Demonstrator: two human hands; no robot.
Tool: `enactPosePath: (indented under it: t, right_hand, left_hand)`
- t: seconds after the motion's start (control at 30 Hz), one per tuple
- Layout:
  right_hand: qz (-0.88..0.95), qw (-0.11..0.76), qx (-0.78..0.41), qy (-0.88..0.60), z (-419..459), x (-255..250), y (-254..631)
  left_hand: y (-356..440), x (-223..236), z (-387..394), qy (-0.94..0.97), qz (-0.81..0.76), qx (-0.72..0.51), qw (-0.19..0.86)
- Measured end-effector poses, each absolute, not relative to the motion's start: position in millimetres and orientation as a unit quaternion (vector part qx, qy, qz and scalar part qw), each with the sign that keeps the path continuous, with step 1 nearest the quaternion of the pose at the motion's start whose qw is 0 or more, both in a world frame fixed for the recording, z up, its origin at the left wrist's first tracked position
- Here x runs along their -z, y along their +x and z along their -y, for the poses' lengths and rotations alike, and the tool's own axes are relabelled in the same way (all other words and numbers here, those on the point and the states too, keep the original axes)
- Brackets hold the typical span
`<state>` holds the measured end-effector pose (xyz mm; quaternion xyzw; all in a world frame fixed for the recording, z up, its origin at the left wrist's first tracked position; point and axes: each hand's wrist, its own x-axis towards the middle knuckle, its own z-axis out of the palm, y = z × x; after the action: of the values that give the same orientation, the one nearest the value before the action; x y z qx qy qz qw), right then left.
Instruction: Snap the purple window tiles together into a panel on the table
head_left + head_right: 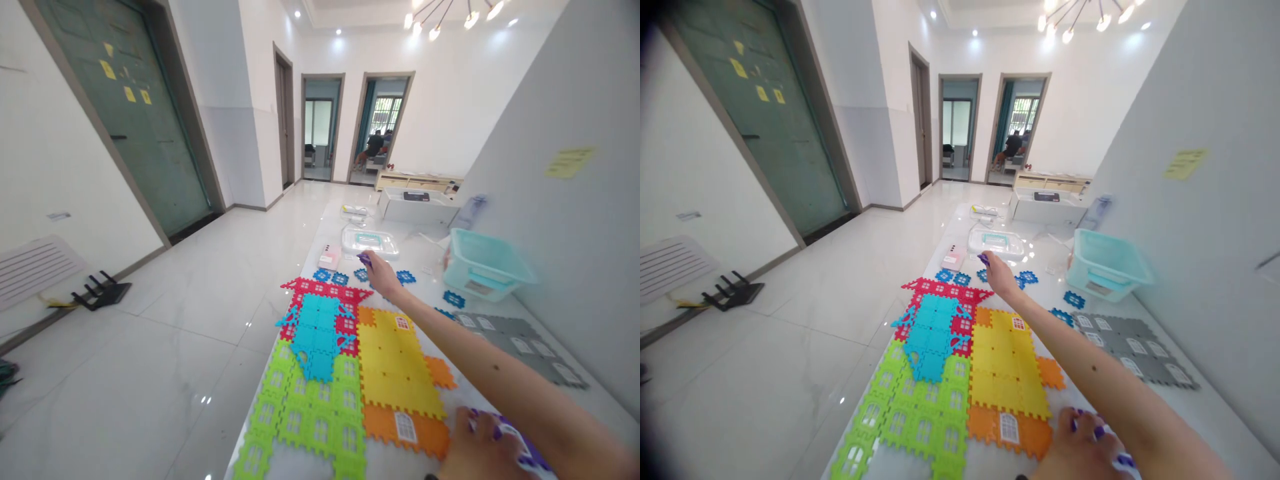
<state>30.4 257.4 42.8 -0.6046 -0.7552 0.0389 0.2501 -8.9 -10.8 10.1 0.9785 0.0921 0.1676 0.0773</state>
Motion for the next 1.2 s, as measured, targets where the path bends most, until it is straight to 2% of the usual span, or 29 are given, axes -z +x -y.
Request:
enactPosePath:
  t: [0.13, 0.23, 0.27, 0.33, 0.37, 0.47, 0.57, 0.7, 0.93, 1.2]
  right_hand:
    - [0.720, 0.306, -0.083, -0.618, -161.3, -41.8, 73.6]
    - [0.595, 0.407, -0.247, -0.648, -81.7, -43.0, 118.2]
    - [0.559, 0.428, -0.263, -0.659, -55.8, -44.0, 136.1]
    - [0.515, 0.455, -0.210, -0.696, -6.5, -42.8, 176.3]
    - [0.500, 0.456, -0.146, -0.722, 16.6, -39.2, 197.4]
    - [0.536, 0.360, 0.016, -0.764, 77.2, -14.1, 253.9]
    - [0.581, 0.259, 0.065, -0.769, 118.5, 17.2, 282.3]
    - [0.589, 0.226, 0.077, -0.772, 134.7, 31.1, 279.4]
    - [0.571, 0.348, 0.094, -0.738, 129.1, 16.1, 265.1]
    - [0.564, 0.388, 0.109, -0.721, 134.9, 15.9, 264.0]
  left_hand:
    - [-2.4, -4.3, 17.6, 0.954, -0.159, -0.209, 0.146]
    - [-3.5, -9.8, 20.5, 0.956, -0.157, -0.203, 0.143]
    - [-4.9, -13.0, 21.1, 0.957, -0.159, -0.197, 0.143]
    - [-8.6, -19.9, 21.5, 0.959, -0.159, -0.181, 0.148]
    - [-10.5, -23.3, 21.6, 0.960, -0.158, -0.173, 0.151]
    - [-13.4, -32.2, 21.0, 0.964, -0.156, -0.150, 0.154]
    - [-8.5, -39.3, 21.0, 0.968, -0.166, -0.125, 0.143]
    - [10.3, -46.1, 24.7, 0.971, -0.195, -0.097, 0.099]
    - [38.5, -40.9, 40.1, 0.968, -0.228, -0.077, 0.074]
    - [30.3, -26.3, 37.3, 0.961, -0.226, -0.099, 0.126]
